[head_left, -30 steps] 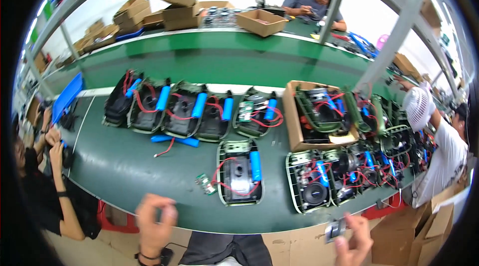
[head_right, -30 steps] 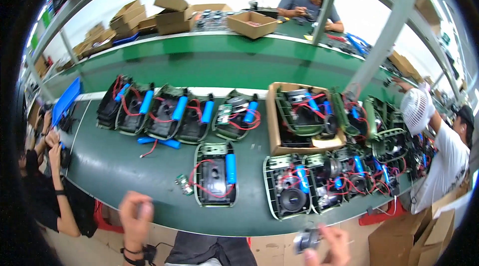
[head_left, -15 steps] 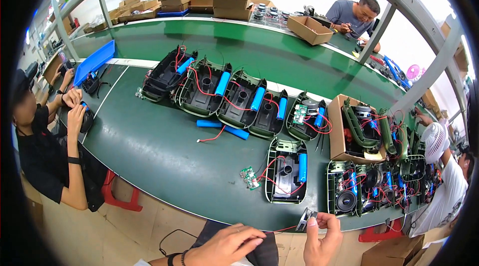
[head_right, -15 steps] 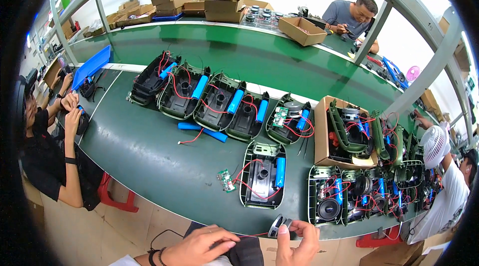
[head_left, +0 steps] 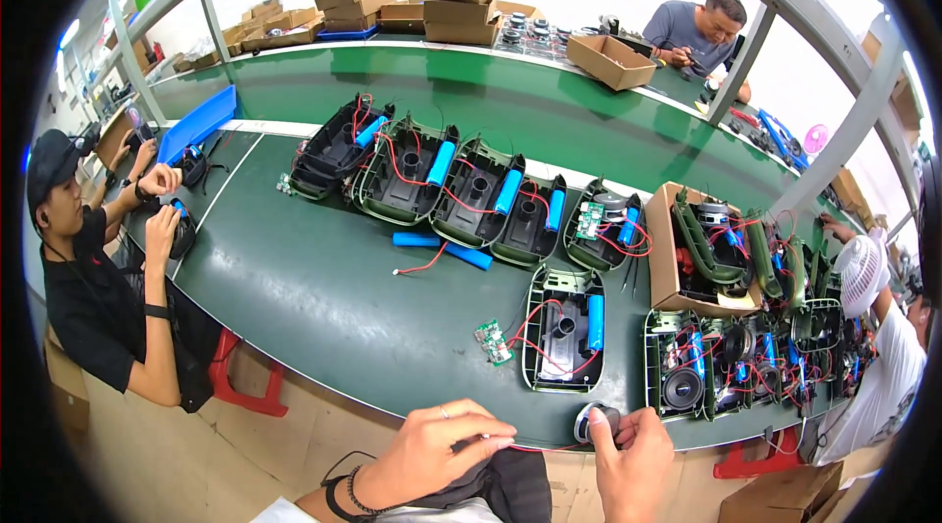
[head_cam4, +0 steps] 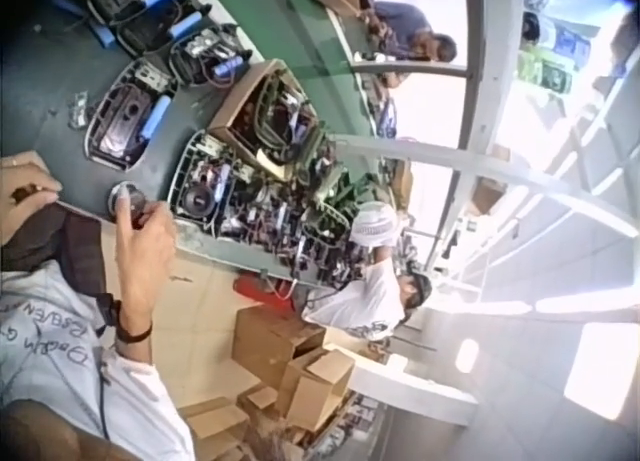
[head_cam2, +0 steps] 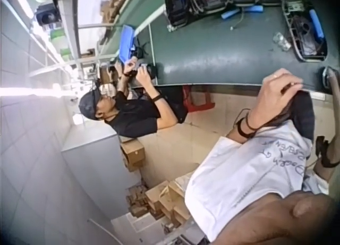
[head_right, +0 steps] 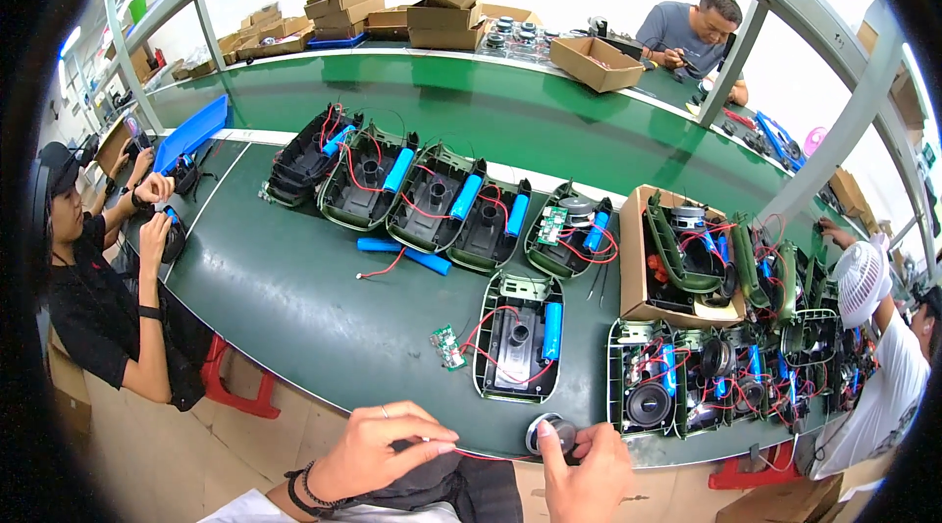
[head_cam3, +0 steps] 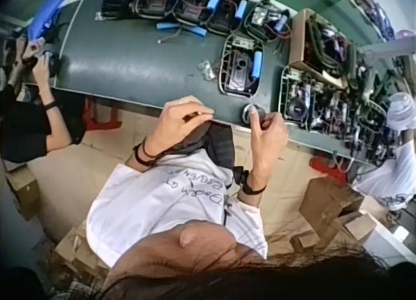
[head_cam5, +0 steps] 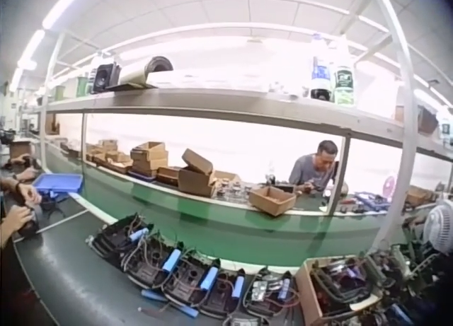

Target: Assembling internal components of an electronic speaker housing, including circuit boards and wiring.

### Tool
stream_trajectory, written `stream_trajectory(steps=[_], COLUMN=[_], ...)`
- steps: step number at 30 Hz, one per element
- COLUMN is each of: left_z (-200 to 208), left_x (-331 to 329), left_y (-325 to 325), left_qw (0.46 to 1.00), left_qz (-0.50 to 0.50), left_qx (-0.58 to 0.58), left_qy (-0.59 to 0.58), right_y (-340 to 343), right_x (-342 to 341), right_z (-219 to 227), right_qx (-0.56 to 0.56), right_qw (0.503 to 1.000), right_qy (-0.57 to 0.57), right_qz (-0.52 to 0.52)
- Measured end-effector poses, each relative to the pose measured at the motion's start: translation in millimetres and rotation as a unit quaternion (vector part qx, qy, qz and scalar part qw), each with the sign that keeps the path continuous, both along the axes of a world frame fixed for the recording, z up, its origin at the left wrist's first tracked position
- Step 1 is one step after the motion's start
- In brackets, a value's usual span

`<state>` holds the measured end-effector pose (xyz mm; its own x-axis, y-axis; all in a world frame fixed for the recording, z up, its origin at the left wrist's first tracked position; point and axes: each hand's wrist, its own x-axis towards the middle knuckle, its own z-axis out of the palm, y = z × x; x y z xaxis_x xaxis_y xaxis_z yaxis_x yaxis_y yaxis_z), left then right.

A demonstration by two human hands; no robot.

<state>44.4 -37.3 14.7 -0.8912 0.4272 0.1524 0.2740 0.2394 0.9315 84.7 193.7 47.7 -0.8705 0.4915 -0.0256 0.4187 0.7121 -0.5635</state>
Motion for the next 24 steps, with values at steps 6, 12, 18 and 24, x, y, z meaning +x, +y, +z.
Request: stream_trajectory(steps=[6,12,18,24], left_z=[13,17,2,-29], left_x=[-5,-14,-47,-83], left_y=[1,-5,-8,10], left_qw=[0.996,1.000,0.993,0.955], left_qz=[0.032,-0.012,0.047,0.086], left_qx=[0.030,0.005,-0.088,-0.211], left_qy=[-0.077,0.018,0.059,0.192], right_y=[-26,-47,-34,-18], right_x=[18,5,-6,-21], right_z=[11,-31,-25,-28], right_qx=[-0.045,-0.225,-0.213,-0.233], right_qw=[0.987,0.925,0.903,0.912], right_qy=[0.114,0.159,0.291,0.299], right_qz=[0.106,0.262,0.234,0.155])
